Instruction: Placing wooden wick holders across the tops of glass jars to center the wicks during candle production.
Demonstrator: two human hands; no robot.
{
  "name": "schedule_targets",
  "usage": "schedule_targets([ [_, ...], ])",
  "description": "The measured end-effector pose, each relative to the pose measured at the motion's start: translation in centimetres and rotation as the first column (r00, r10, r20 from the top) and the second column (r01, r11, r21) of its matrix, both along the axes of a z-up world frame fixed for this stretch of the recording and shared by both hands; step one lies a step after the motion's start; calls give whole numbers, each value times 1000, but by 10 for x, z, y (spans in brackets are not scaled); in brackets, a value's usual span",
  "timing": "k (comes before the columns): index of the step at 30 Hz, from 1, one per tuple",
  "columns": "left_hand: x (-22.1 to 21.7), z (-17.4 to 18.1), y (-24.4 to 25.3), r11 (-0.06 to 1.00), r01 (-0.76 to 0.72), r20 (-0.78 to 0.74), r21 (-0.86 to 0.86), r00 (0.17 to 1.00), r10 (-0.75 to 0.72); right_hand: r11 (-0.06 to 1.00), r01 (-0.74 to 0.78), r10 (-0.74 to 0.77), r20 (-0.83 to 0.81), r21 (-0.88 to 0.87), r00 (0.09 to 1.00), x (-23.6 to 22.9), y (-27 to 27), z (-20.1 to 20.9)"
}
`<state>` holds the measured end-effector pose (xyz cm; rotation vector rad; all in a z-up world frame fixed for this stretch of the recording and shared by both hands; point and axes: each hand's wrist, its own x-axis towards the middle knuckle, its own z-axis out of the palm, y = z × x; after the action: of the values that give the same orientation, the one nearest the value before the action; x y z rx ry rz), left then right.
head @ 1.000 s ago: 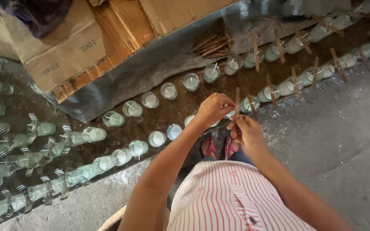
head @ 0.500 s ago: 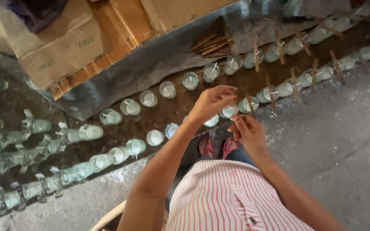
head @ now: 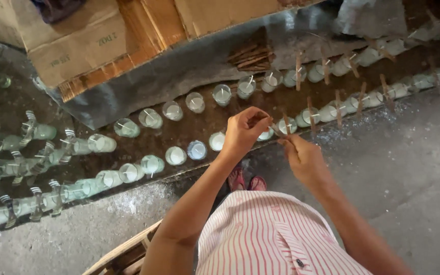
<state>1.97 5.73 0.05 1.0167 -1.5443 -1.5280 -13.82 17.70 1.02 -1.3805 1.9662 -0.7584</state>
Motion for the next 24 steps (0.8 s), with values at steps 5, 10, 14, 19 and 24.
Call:
schedule_targets([
  [5, -4, 11, 15, 997, -50, -21, -52, 999, 49, 999, -9, 8, -20, -37, 1000, -7, 3, -7],
  [10, -8, 10, 27, 991, -93, 40, -93, 994, 97, 1000, -1, 2, 13, -31, 1000, -13, 6, -19],
  [14, -12, 6, 36, 980, -136, 91, -147, 984, 150, 998, 37, -34, 82, -42, 996, -9, 10, -16],
  [19, -18, 2, 46, 970, -164, 155, -180, 969, 192, 999, 26, -22, 124, -28, 992, -11, 14, -18],
  [24, -22, -13, 54, 914, -179, 174, -364, 951, 255, 1000, 27, -26, 125, -10, 992, -9, 14, -20],
])
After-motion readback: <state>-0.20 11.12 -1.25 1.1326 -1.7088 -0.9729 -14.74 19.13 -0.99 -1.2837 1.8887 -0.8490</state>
